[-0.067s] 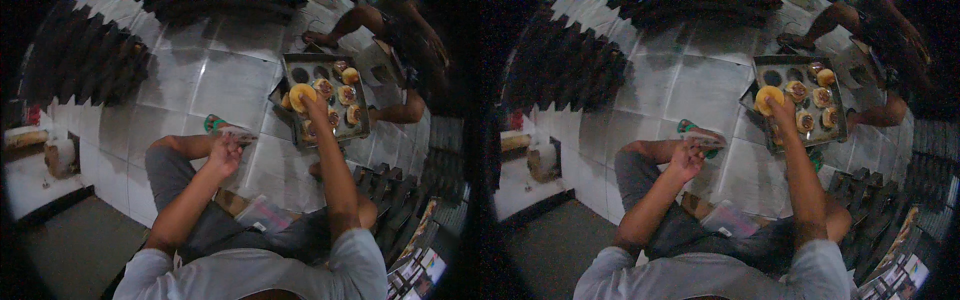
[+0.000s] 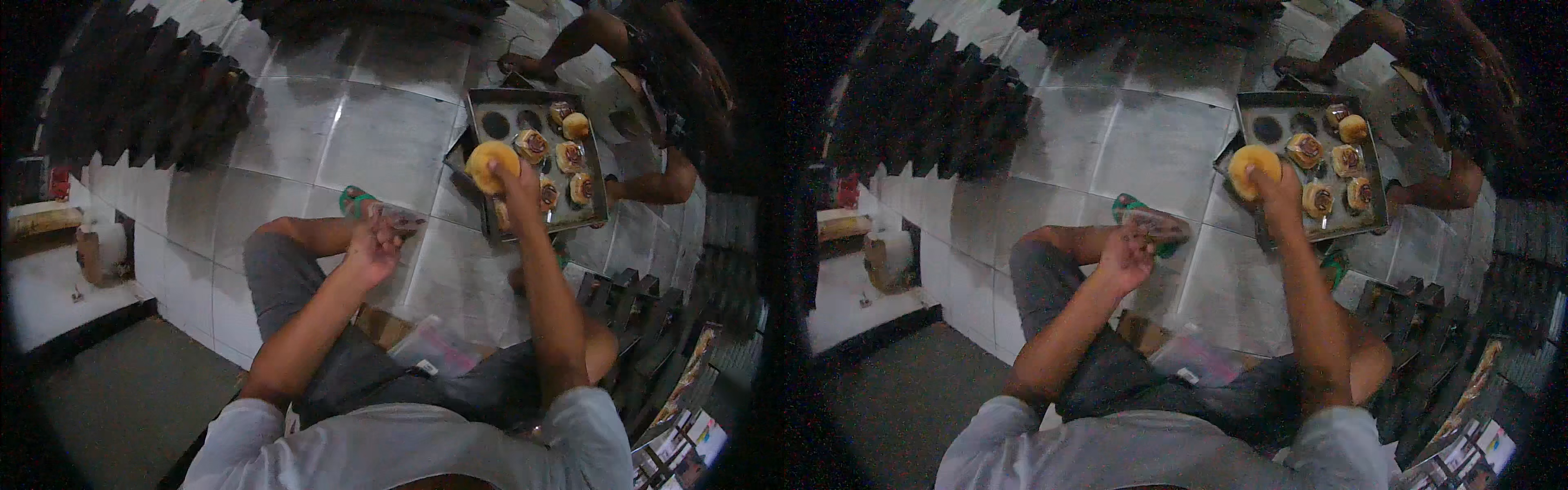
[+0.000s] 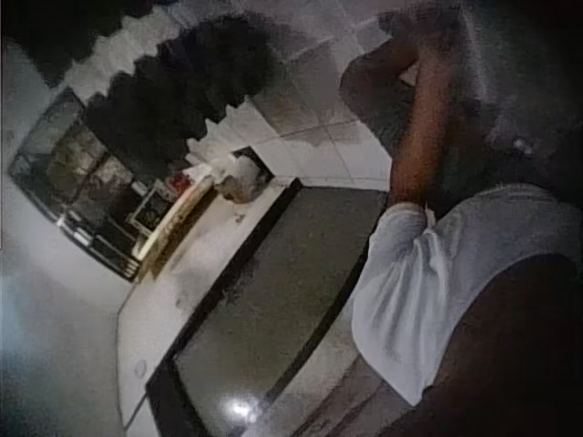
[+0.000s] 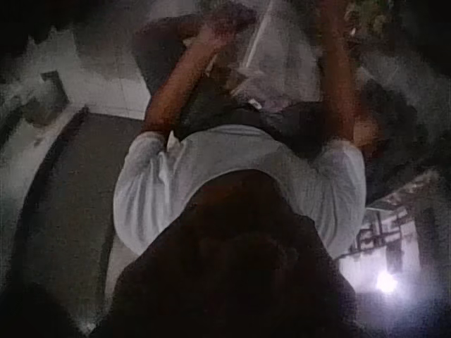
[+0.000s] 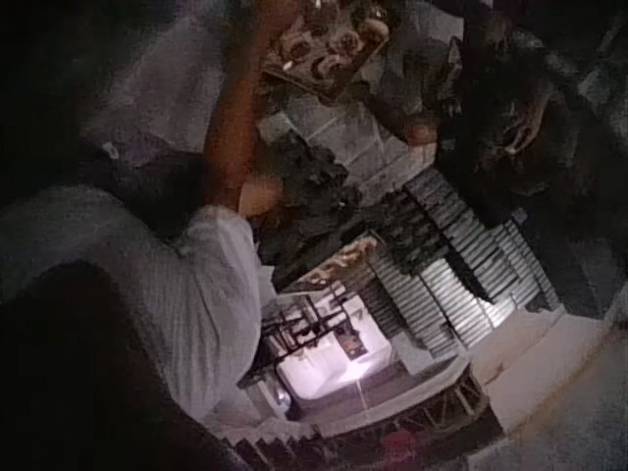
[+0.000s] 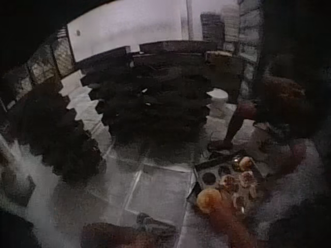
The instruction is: The person sits on the floor and repeatedly picks up round buns from a metal tray, places each into a clear plastic bag, and sets the packaged buns onto a nearby tray. The process continues with multiple buns handled one at a time.
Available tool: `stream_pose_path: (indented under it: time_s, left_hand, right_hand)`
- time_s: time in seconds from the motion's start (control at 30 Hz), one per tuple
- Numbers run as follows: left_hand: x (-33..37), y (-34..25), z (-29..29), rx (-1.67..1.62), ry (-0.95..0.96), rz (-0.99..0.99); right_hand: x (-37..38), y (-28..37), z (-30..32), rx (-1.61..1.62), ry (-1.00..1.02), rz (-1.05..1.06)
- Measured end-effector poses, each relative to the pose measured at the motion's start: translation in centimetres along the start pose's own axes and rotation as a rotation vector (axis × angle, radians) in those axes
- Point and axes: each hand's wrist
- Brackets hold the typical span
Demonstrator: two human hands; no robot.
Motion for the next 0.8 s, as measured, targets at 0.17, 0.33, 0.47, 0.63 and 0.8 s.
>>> stream_pose_path:
  time_s: [0.17,0.33,0.47,0.63,0.8]
  left_hand:
    - [-1.9,1.5,-1.5,-0.028,0.182,-0.045]
    - [-11.0,5.3,-6.6,0.266,0.063,-0.638]
    - [-14.7,7.9,-5.9,0.443,0.105,-0.931]
    - [-21.8,10.0,-8.3,0.552,0.513,-1.206]
    - [-22.4,13.0,-6.9,0.382,0.427,-0.792]
  right_hand:
    - [-20.0,6.8,-7.2,-0.253,0.108,0.856]
    - [-25.0,9.8,-8.8,-0.178,0.044,0.354]
    - [-28.0,11.9,-7.5,0.277,0.088,0.263]
    - [-30.4,11.1,-3.4,0.367,0.240,-0.006]
    - [-34.6,10.6,-4.8,0.203,-0.018,0.315]
Point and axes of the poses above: each hand's wrist, its own x-axis towards the middle knuckle, its own z-axis out of the back of the hand, y = z × x, and after that the axes turned 10 degrees about x, right-handed
